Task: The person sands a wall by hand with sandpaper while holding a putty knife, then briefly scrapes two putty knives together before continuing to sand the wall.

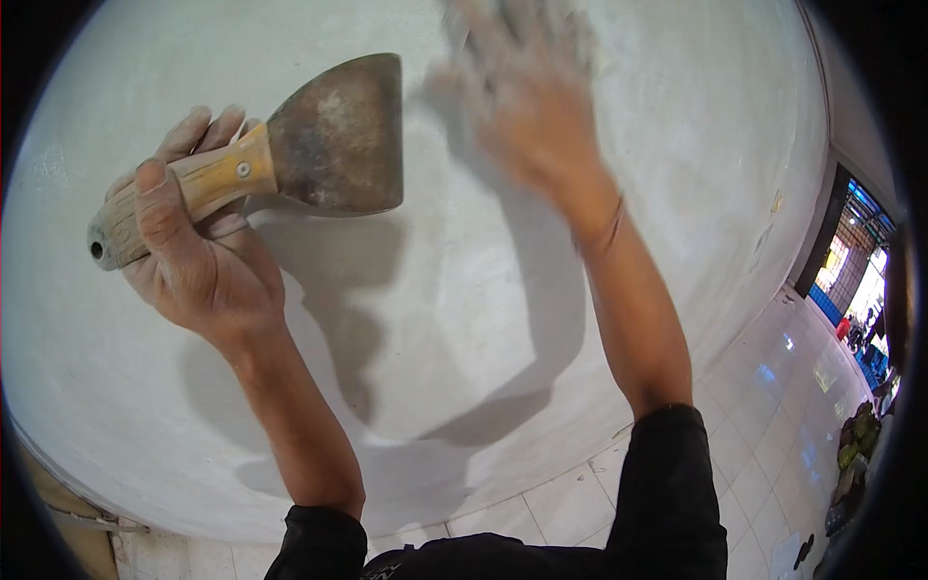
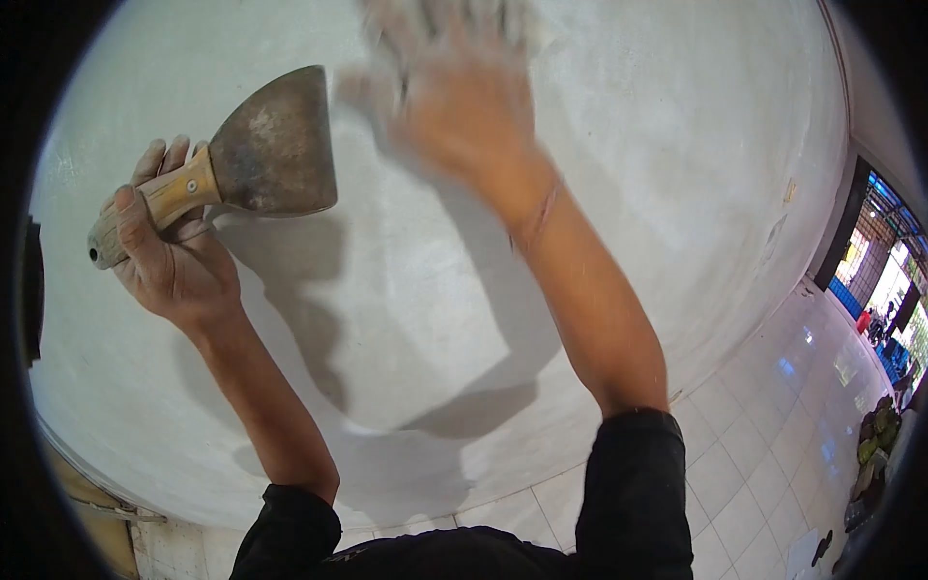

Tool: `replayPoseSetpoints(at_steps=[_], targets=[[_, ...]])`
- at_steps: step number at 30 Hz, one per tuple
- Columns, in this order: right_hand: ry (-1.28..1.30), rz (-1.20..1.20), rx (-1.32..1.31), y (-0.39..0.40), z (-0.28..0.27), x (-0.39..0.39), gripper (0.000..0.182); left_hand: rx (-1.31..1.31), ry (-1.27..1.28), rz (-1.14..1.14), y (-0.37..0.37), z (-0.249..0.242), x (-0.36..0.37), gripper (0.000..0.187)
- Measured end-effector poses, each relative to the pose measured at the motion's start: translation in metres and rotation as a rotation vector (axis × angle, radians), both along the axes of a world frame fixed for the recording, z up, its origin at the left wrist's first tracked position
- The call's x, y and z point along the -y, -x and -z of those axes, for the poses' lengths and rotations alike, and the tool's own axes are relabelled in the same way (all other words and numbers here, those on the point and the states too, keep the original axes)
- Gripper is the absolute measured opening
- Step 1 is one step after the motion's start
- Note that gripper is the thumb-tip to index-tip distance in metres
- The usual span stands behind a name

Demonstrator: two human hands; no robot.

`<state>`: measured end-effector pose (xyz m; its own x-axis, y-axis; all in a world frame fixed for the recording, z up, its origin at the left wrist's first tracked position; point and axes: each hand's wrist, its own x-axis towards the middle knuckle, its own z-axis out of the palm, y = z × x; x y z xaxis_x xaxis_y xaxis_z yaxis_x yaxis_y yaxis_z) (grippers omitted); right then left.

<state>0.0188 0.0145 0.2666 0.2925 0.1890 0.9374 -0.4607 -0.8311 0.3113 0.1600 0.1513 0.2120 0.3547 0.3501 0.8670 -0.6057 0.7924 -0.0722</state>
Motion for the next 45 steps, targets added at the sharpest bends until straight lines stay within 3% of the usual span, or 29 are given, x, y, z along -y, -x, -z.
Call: replayPoseSetpoints(at_steps=[1,2,4,6,8,11,12,14,17,21,23,24,26,27,29,31,34,35,37,38,39,41,42,43,45], targets=[[-0.079,-0.1,0.122,0.003,-0.013,0.0,0.069,0.004,0.003,0.014,0.002,-0.001,0.004,0.026],[-0.207,0.046,0.087,-0.008,0.009,0.016,0.08,0.011,0.008,0.028,0.003,-0.002,0.007,0.026],[-0.176,0.006,0.111,-0.018,0.082,0.004,0.079,-0.012,0.022,0.036,0.006,-0.002,0.008,0.025],[-0.155,-0.034,0.131,-0.018,0.109,-0.002,0.079,-0.039,0.027,0.045,0.003,0.003,0.005,0.024],[-0.076,-0.094,0.035,-0.009,0.108,0.008,0.081,0.068,0.022,0.065,-0.004,0.005,0.004,0.024],[-0.2,-0.099,0.182,-0.005,0.01,0.026,0.082,-0.041,0.036,0.047,-0.001,0.003,0.004,0.024],[-0.194,-0.099,0.187,-0.008,0.014,0.025,0.082,-0.036,0.042,0.047,-0.003,0.001,0.004,0.024],[-0.157,-0.017,0.277,-0.017,0.052,0.016,0.085,0.04,0.021,0.065,-0.006,0.007,0.004,0.028],[-0.224,-0.049,0.06,-0.018,0.148,-0.006,0.085,-0.02,0.006,-0.008,0.0,0.007,0.003,0.033],[-0.074,0.006,0.033,-0.008,0.044,0.0,0.076,-0.019,0.097,-0.003,-0.001,-0.002,0.007,0.023],[-0.336,-0.098,-0.013,-0.003,-0.008,0.004,0.07,-0.063,0.074,-0.023,0.007,-0.006,0.011,0.022],[-0.08,0.025,0.229,-0.015,0.014,0.01,0.066,-0.058,0.084,-0.017,0.009,-0.008,0.014,0.022],[-0.123,0.089,0.119,-0.018,0.091,0.001,0.069,-0.058,0.09,0.031,0.011,-0.002,0.013,0.021],[-0.22,0.011,-0.019,-0.009,0.133,-0.006,0.068,-0.056,0.079,0.034,0.011,0.002,0.013,0.021],[-0.036,0.018,-0.06,-0.002,0.159,0.016,0.071,-0.033,0.038,-0.037,0.009,0.005,0.013,0.02],[-0.077,0.052,-0.025,0.015,0.103,0.027,0.073,-0.03,0.054,-0.003,0.011,0.004,0.015,0.02],[-0.131,0.04,0.287,0.034,0.027,0.073,0.078,-0.022,0.047,0.031,0.019,0.001,0.024,0.022],[-0.194,0.024,0.379,0.039,0.023,0.079,0.081,-0.032,0.034,0.024,0.022,0.003,0.026,0.022],[-0.294,0.121,0.37,0.011,0.079,0.039,0.077,-0.019,0.005,0.019,0.022,0.008,0.027,0.028],[-0.26,0.115,0.161,0.005,0.111,0.02,0.081,-0.002,-0.028,0.003,0.022,0.008,0.029,0.034],[-0.27,0.13,0.166,0.012,0.11,0.023,0.081,0.002,-0.039,0.018,0.024,0.008,0.031,0.034],[-0.055,0.098,0.021,0.029,0.092,0.041,0.076,0.011,-0.03,0.033,0.024,0.004,0.027,0.035],[-0.023,0.165,0.136,0.044,0.076,0.088,0.07,0.026,-0.034,0.037,0.024,0.001,0.029,0.035],[-0.299,-0.127,0.237,0.065,0.051,0.105,0.067,0.028,-0.04,0.034,0.026,0.0,0.033,0.034],[-0.361,0.032,0.561,0.064,0.064,0.12,0.068,0.025,-0.042,0.031,0.029,0.0,0.031,0.034]])
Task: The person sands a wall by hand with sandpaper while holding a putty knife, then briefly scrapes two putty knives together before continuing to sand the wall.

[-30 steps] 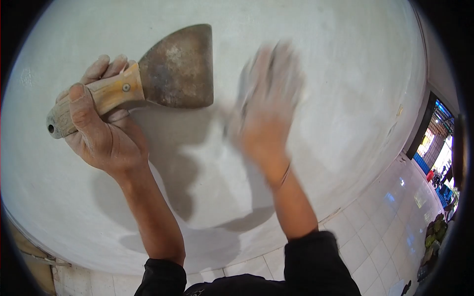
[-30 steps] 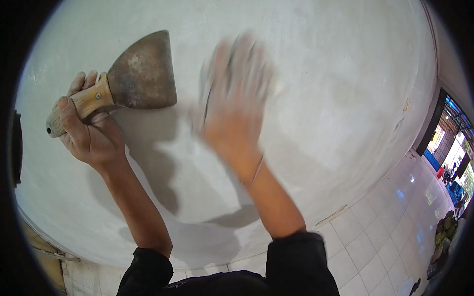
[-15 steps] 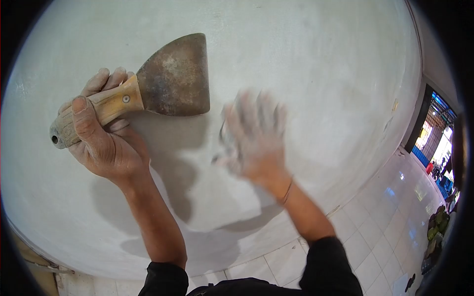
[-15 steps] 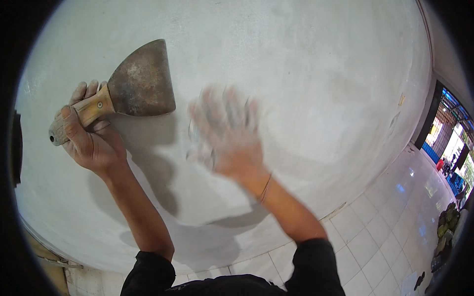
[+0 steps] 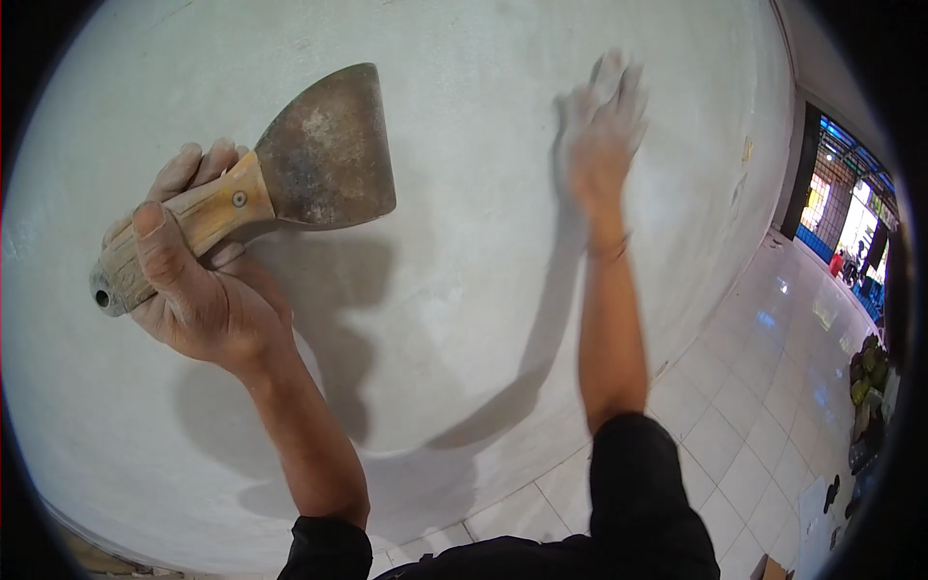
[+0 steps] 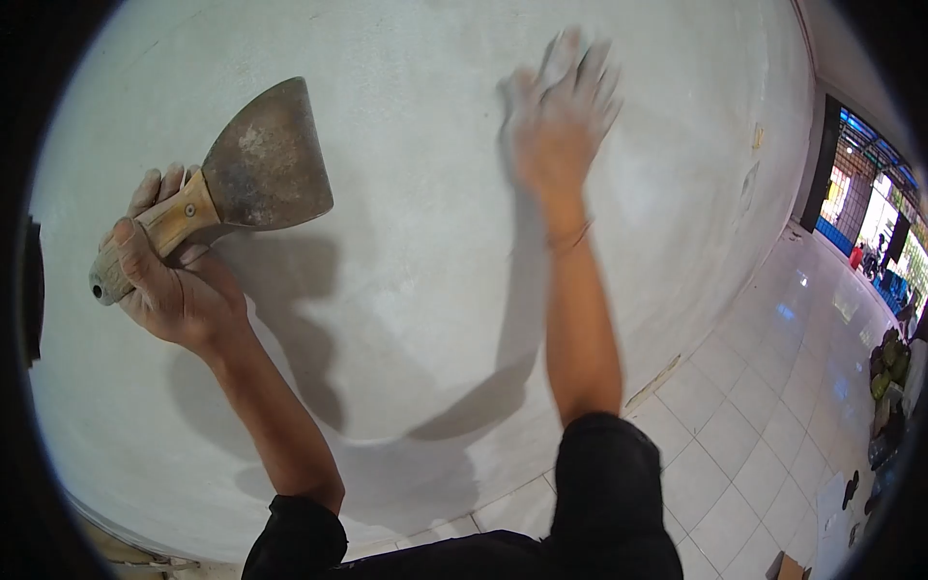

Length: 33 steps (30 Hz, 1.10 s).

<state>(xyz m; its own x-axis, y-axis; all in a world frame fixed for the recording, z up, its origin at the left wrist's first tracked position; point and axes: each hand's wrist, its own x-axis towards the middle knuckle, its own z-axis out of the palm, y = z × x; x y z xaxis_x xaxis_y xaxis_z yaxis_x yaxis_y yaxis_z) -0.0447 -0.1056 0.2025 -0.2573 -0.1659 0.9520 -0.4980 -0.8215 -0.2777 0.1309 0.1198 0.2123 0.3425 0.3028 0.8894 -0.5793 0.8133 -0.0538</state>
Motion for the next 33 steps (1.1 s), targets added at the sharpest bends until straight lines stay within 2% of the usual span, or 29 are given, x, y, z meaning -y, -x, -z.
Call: replayPoseSetpoints(at_steps=[1,3,4,6,7,8,10,11,14,16,18,20,21,22,23,24,26,27,28,30,31,32,33], targets=[[0.008,0.009,0.005,-0.008,0.012,-0.022,0.068,-0.021,-0.006,0.013,0.004,-0.003,0.002,0.032],[-0.002,0.075,-0.271,-0.033,0.052,-0.08,0.067,-0.04,-0.02,0.035,0.016,-0.007,0.013,0.03],[-0.004,0.085,-0.261,-0.023,0.045,-0.076,0.067,-0.001,0.003,0.067,0.021,-0.009,0.021,0.026],[0.162,0.098,-0.521,0.005,0.018,-0.051,0.069,0.054,0.031,0.104,0.032,-0.014,0.035,0.023],[0.095,0.008,-0.441,0.018,0.014,0.002,0.078,0.067,0.025,0.123,0.036,-0.016,0.04,0.023],[0.091,0.007,-0.432,0.017,0.019,0.005,0.078,0.075,0.015,0.139,0.039,-0.016,0.042,0.022],[-0.101,-0.079,0.018,0.009,0.023,-0.005,0.082,0.077,0.037,0.136,0.038,-0.019,0.038,0.022],[-0.115,0.003,-0.098,-0.006,0.044,-0.029,0.081,0.065,0.033,0.141,0.041,-0.016,0.04,0.022],[0.063,-0.174,-0.339,-0.01,0.041,-0.076,0.079,0.072,0.049,0.134,0.046,-0.009,0.04,0.024],[0.047,-0.137,-0.327,0.02,0.005,-0.004,0.079,0.054,0.0,0.112,0.044,0.002,0.042,0.024],[0.014,-0.106,-0.328,0.025,0.013,0.028,0.079,0.022,-0.065,0.087,0.043,0.011,0.044,0.027],[-0.13,-0.013,-0.012,0.026,0.05,0.026,0.077,-0.067,-0.005,0.166,0.051,0.013,0.052,0.025],[-0.15,0.067,-0.113,0.011,0.081,0.003,0.08,-0.075,-0.013,0.185,0.057,0.015,0.055,0.025],[-0.057,-0.064,-0.147,-0.003,0.1,-0.023,0.087,-0.088,-0.029,0.179,0.064,0.017,0.057,0.026],[-0.035,0.043,-0.298,-0.005,0.099,-0.051,0.083,-0.1,-0.036,0.165,0.072,0.018,0.062,0.026],[-0.046,0.033,-0.305,0.006,0.087,-0.055,0.083,-0.107,-0.048,0.157,0.078,0.023,0.065,0.026],[0.09,-0.056,-0.456,0.021,0.046,-0.03,0.093,-0.054,-0.045,0.146,0.086,0.027,0.077,0.029],[0.135,0.04,-0.418,0.03,0.031,-0.009,0.092,-0.029,-0.038,0.137,0.087,0.028,0.081,0.027],[0.146,0.031,-0.412,0.039,0.032,0.0,0.092,-0.024,-0.029,0.126,0.088,0.025,0.082,0.027],[-0.006,-0.005,-0.183,0.045,0.045,0.023,0.09,0.002,-0.026,0.152,0.088,0.021,0.09,0.026],[-0.018,0.008,-0.159,0.034,0.067,0.013,0.088,-0.014,-0.026,0.125,0.088,0.024,0.094,0.026],[-0.01,-0.017,-0.165,0.025,0.069,0.008,0.088,-0.03,-0.023,0.13,0.089,0.025,0.092,0.024],[0.056,-0.097,-0.23,0.02,0.065,-0.001,0.08,-0.048,-0.025,0.135,0.089,0.028,0.093,0.023]])
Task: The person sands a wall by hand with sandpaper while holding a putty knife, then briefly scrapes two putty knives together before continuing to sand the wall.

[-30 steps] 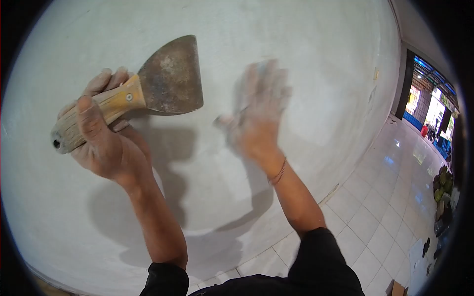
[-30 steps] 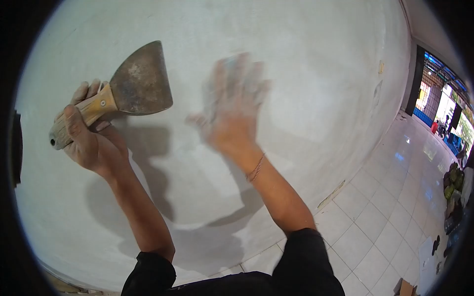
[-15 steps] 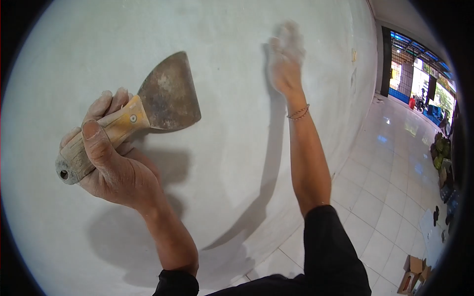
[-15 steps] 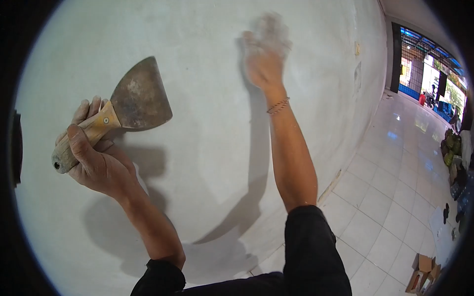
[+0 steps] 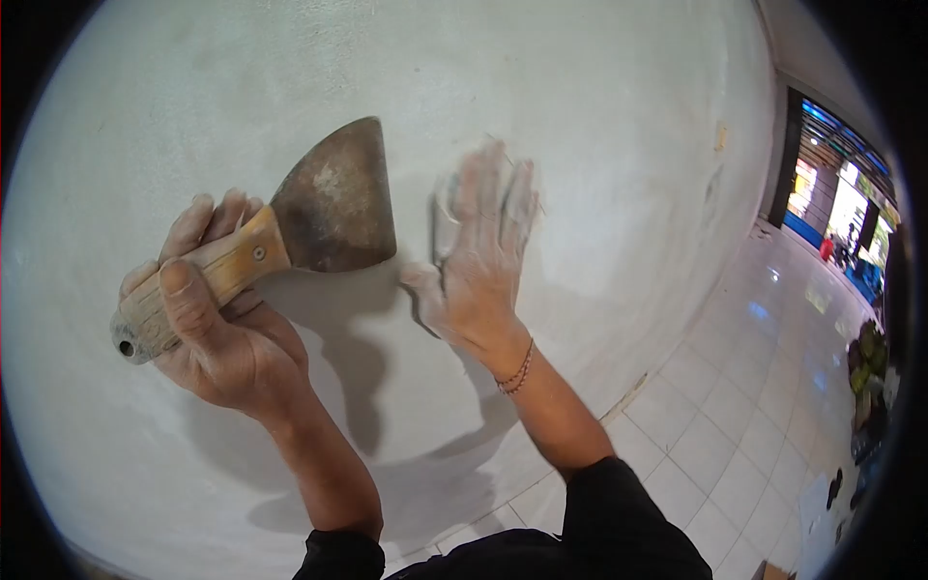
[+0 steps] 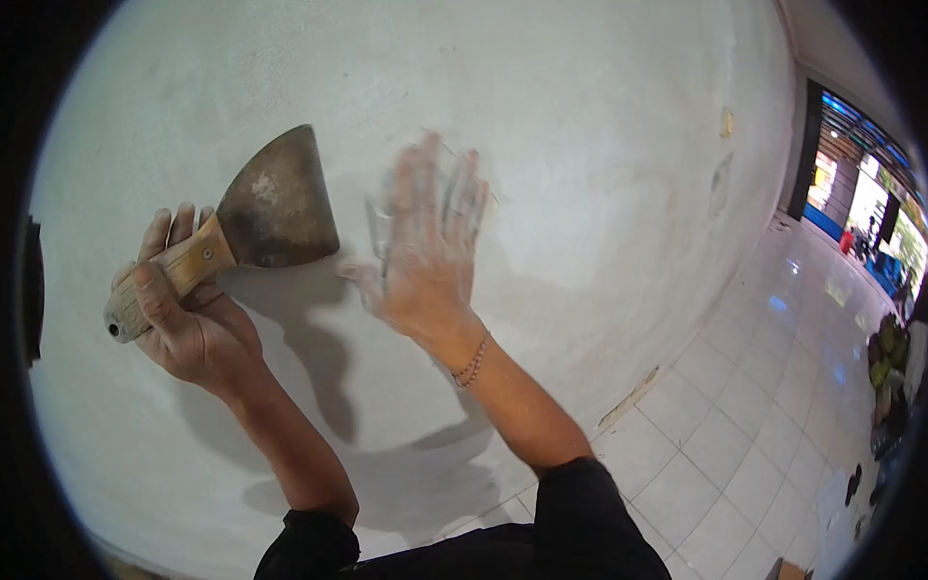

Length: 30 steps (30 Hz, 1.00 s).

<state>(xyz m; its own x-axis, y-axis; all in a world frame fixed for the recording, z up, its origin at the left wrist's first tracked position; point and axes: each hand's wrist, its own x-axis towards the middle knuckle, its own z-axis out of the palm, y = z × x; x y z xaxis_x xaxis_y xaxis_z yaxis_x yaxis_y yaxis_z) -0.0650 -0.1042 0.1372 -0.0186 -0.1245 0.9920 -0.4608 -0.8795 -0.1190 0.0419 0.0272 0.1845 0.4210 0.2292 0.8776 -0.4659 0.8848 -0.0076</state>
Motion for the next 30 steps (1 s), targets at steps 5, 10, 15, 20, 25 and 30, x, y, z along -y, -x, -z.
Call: replayPoseSetpoints(at_steps=[5,10,15,20,25,30], targets=[[0.085,0.096,-0.159,0.032,-0.055,0.031,0.078,-0.098,0.056,-0.043,0.008,-0.005,-0.001,0.021],[-0.031,-0.172,0.012,0.011,0.009,-0.007,0.086,-0.058,0.076,-0.065,0.008,0.0,0.005,0.02],[0.121,0.046,-0.139,0.029,-0.032,0.031,0.096,0.064,0.114,-0.059,0.008,-0.003,0.013,0.02],[-0.049,-0.023,-0.035,0.023,-0.013,0.007,0.096,0.022,0.116,-0.021,0.01,0.002,0.015,0.018],[-0.017,0.098,-0.173,0.037,-0.021,0.029,0.096,0.071,0.139,0.019,0.003,-0.003,0.02,0.017],[0.008,-0.01,-0.139,0.032,-0.016,0.02,0.095,-0.034,0.127,0.031,0.01,-0.003,0.021,0.018]])
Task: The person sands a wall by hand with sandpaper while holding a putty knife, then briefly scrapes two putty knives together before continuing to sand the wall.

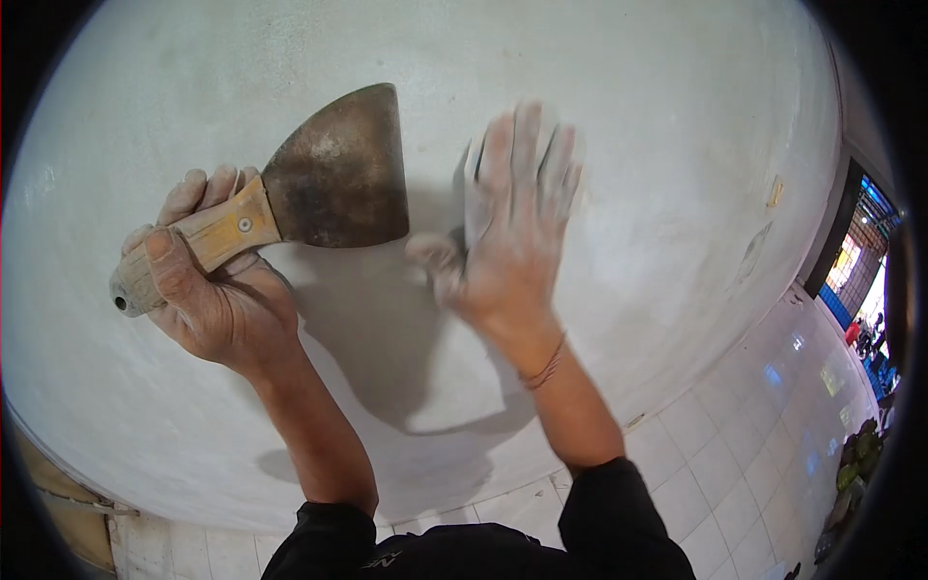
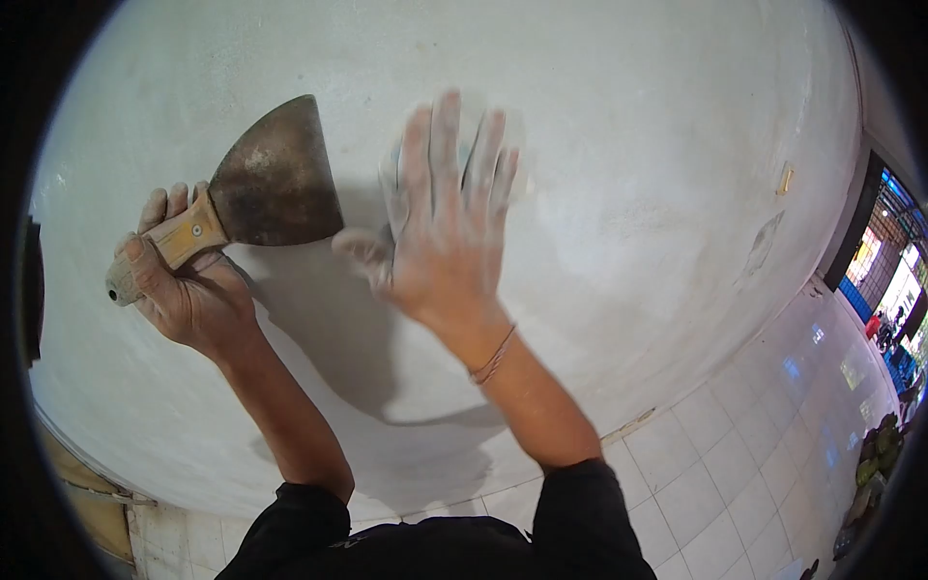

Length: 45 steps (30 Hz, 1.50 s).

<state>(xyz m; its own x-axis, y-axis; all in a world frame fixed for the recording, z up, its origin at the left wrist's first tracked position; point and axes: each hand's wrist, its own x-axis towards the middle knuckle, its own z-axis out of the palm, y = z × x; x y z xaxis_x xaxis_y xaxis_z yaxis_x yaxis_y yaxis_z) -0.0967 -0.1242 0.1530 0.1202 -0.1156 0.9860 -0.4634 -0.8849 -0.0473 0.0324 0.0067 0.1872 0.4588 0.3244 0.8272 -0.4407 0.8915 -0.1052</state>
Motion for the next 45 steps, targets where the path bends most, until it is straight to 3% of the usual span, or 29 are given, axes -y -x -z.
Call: replayPoseSetpoints(at_steps=[1,5,11,14,20,24,27,29,31,33,35,37,39,40,41,45], targets=[[0.062,0.069,-0.111,0.006,-0.012,0.006,0.095,-0.003,0.002,0.005,0.0,0.001,0.002,0.018],[0.004,-0.076,0.021,0.006,0.029,0.008,0.093,-0.023,-0.007,-0.046,0.0,0.003,0.003,0.019],[0.003,-0.098,-0.017,0.011,-0.002,0.003,0.093,-0.096,-0.024,-0.014,0.01,0.003,0.005,0.02],[0.005,-0.05,0.004,0.008,0.026,0.004,0.093,-0.101,-0.04,-0.011,0.013,0.006,0.006,0.021],[0.105,-0.071,0.068,0.003,-0.042,0.008,0.093,-0.106,-0.078,-0.038,0.011,0.006,0.006,0.022],[0.081,-0.058,0.01,0.025,-0.017,0.027,0.081,-0.059,-0.102,-0.05,0.012,0.016,0.01,0.025],[-0.033,0.089,0.126,0.049,0.011,0.07,0.088,0.017,-0.151,-0.053,0.012,0.02,0.012,0.023],[-0.267,0.089,0.381,0.051,0.032,0.073,0.089,0.081,-0.159,-0.031,0.015,0.019,0.014,0.021],[-0.186,0.035,0.25,0.026,0.056,0.031,0.088,0.047,-0.15,0.05,0.021,0.016,0.017,0.018],[-0.175,-0.037,0.075,0.037,0.053,0.021,0.087,0.085,-0.161,0.051,0.03,0.015,0.026,0.019],[-0.172,0.031,0.129,0.072,0.028,0.079,0.088,0.116,-0.164,0.035,0.038,0.013,0.034,0.02],[-0.187,0.079,0.165,0.084,0.024,0.104,0.089,0.023,-0.224,-0.109,0.05,0.014,0.038,0.033],[-0.325,0.046,0.492,0.084,0.034,0.112,0.09,0.023,-0.205,-0.089,0.056,0.013,0.035,0.026],[-0.312,0.07,0.415,0.065,0.05,0.091,0.091,0.037,-0.171,-0.065,0.06,0.01,0.038,0.019],[-0.231,0.128,0.278,0.049,0.06,0.055,0.078,0.043,-0.172,-0.054,0.062,0.01,0.042,0.019],[-0.204,0.042,0.315,0.106,0.04,0.127,0.083,0.076,-0.168,-0.019,0.062,0.01,0.056,0.021]])
